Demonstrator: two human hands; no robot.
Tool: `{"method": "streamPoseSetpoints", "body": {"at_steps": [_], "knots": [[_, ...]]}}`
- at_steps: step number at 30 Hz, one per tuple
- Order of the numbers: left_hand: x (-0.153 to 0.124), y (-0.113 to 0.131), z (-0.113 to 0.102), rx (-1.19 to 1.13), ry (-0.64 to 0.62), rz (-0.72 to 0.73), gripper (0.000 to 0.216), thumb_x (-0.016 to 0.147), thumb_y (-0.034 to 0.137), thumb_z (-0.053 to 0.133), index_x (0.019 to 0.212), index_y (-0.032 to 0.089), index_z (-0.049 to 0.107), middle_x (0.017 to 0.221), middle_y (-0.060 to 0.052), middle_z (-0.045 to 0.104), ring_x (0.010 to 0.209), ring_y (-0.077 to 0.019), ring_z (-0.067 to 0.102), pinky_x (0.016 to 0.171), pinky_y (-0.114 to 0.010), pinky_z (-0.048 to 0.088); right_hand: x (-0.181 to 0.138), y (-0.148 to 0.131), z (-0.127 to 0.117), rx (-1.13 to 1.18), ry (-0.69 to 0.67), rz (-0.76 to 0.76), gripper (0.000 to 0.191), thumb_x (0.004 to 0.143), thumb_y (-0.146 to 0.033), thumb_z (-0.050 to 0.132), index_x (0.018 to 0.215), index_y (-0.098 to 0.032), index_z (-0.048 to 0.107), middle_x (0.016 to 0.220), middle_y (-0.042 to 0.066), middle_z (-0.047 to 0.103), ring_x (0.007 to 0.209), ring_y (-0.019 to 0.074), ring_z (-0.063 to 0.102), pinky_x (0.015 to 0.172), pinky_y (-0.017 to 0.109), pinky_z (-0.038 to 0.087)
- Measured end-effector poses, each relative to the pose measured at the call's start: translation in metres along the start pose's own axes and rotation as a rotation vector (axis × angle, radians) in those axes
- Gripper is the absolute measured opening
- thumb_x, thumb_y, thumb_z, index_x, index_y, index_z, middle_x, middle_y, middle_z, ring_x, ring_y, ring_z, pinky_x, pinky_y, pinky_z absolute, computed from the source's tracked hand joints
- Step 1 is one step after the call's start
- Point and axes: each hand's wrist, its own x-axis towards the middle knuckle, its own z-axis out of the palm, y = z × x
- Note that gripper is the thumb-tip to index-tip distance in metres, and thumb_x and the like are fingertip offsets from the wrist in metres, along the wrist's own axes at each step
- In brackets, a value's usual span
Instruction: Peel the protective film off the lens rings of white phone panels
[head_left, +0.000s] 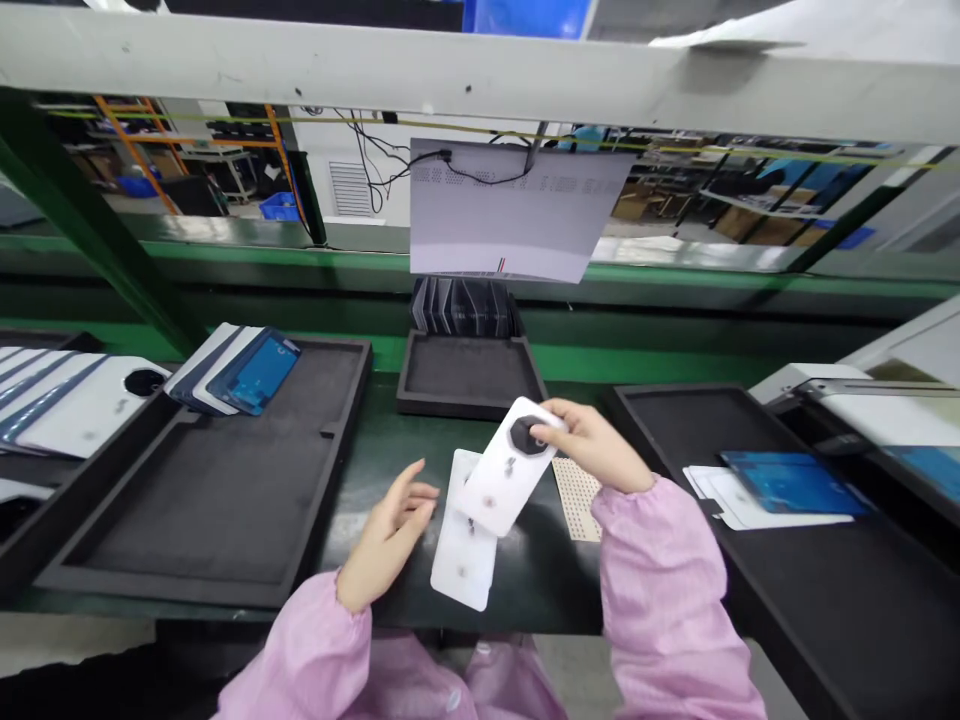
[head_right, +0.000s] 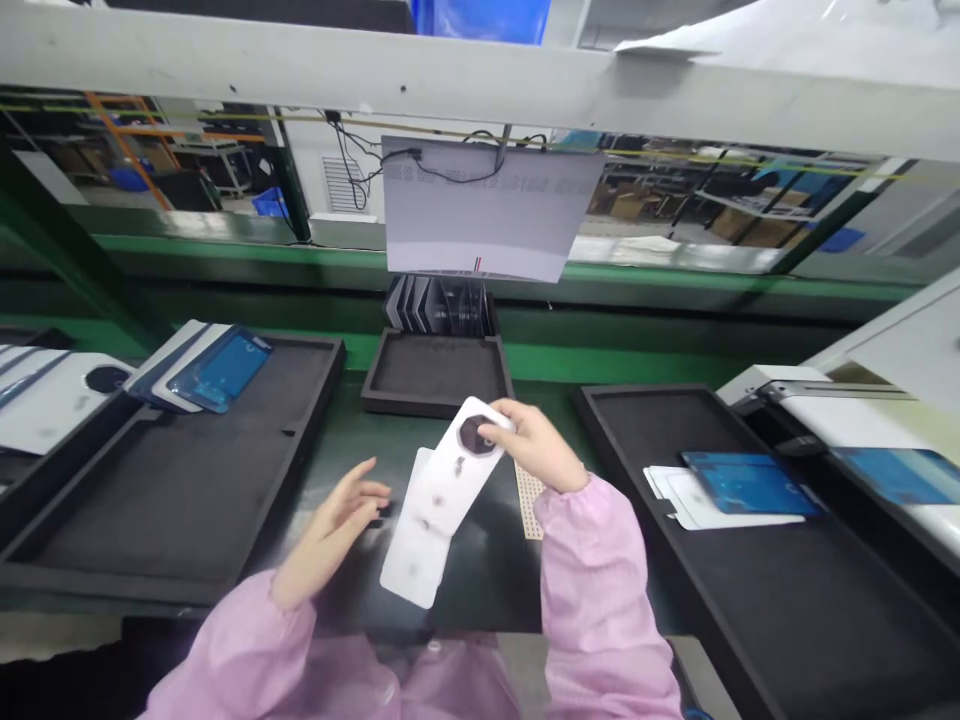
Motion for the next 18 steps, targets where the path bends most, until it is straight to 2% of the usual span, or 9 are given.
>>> {"method": "streamPoseSetpoints", "body": {"at_steps": [2,5,7,9,11,13,15,18], "knots": [[-0.022,-0.014,0.001,0.181,0.080,0.033,0.053,0.087,0.038,0.043,0.136,0.022,0.028,0.122,-0.010,0.052,0.116,-0.0212,0.047,0.102,-0.041,0.034,-0.002,0.014,0.020,-0.054,-0.098,0.042,0.022,0.079,-0.032,0.053,0.088,-0.013,0.059,0.078,0.003,0.064,0.068,0.0158,0.059,0.063,0.027,0.046],[-0.049,-0.035,0.017,0.451,-0.008,0.114,0.056,0.085,0.037,0.048,0.137,0.024,0.030,0.140,-0.012,0.036,0.131,-0.0263,0.031,0.108,-0.046,0.026,0.001,0.030,0.057,-0.148,-0.096,0.053,0.015,0.074,-0.024,0.058,0.084,-0.014,0.062,0.086,0.006,0.064,0.080,0.0192,0.059,0.077,0.033,0.045],[-0.058,-0.046,0.032,0.593,-0.035,0.150,0.064,0.082,0.035,0.051,0.139,0.022,0.025,0.145,-0.014,0.029,0.134,-0.0298,0.023,0.107,-0.051,0.025,0.005,0.036,0.074,-0.216,-0.065,0.057,0.020,0.069,-0.020,0.063,0.088,-0.014,0.063,0.100,0.010,0.061,0.097,0.0235,0.054,0.089,0.038,0.039],[-0.061,-0.053,0.044,0.726,-0.020,0.174,0.065,0.083,0.033,0.051,0.140,0.020,0.023,0.146,-0.015,0.026,0.136,-0.0315,0.019,0.107,-0.055,0.021,0.009,0.039,0.082,-0.264,-0.064,0.065,0.034,0.064,-0.019,0.068,0.098,-0.014,0.062,0.110,0.012,0.056,0.108,0.0263,0.047,0.095,0.039,0.033],[-0.061,-0.054,0.051,0.805,-0.003,0.179,0.060,0.085,0.029,0.046,0.140,0.019,0.024,0.145,-0.015,0.029,0.135,-0.0308,0.020,0.107,-0.057,0.020,0.013,0.040,0.083,-0.286,-0.112,0.084,0.051,0.059,-0.021,0.072,0.107,-0.014,0.058,0.107,0.012,0.057,0.106,0.0265,0.048,0.092,0.038,0.035],[-0.060,-0.052,0.053,0.836,-0.008,0.168,0.058,0.085,0.027,0.046,0.139,0.018,0.026,0.143,-0.015,0.033,0.135,-0.0302,0.023,0.107,-0.056,0.021,0.016,0.040,0.082,-0.288,-0.190,0.108,0.061,0.053,-0.023,0.076,0.109,-0.013,0.057,0.096,0.008,0.060,0.094,0.0245,0.054,0.084,0.035,0.040],[-0.060,-0.049,0.052,0.835,-0.021,0.152,0.062,0.082,0.026,0.051,0.139,0.018,0.026,0.143,-0.015,0.034,0.134,-0.0304,0.024,0.107,-0.056,0.022,0.017,0.039,0.082,-0.284,-0.264,0.121,0.058,0.048,-0.024,0.078,0.102,-0.013,0.059,0.086,0.006,0.060,0.083,0.0226,0.057,0.076,0.032,0.042],[-0.063,-0.049,0.051,0.802,-0.015,0.140,0.070,0.078,0.027,0.057,0.139,0.017,0.025,0.142,-0.015,0.034,0.134,-0.0303,0.025,0.109,-0.055,0.020,0.016,0.039,0.085,-0.282,-0.312,0.120,0.043,0.045,-0.024,0.078,0.082,-0.013,0.060,0.084,0.006,0.059,0.082,0.0236,0.056,0.073,0.032,0.041]]}}
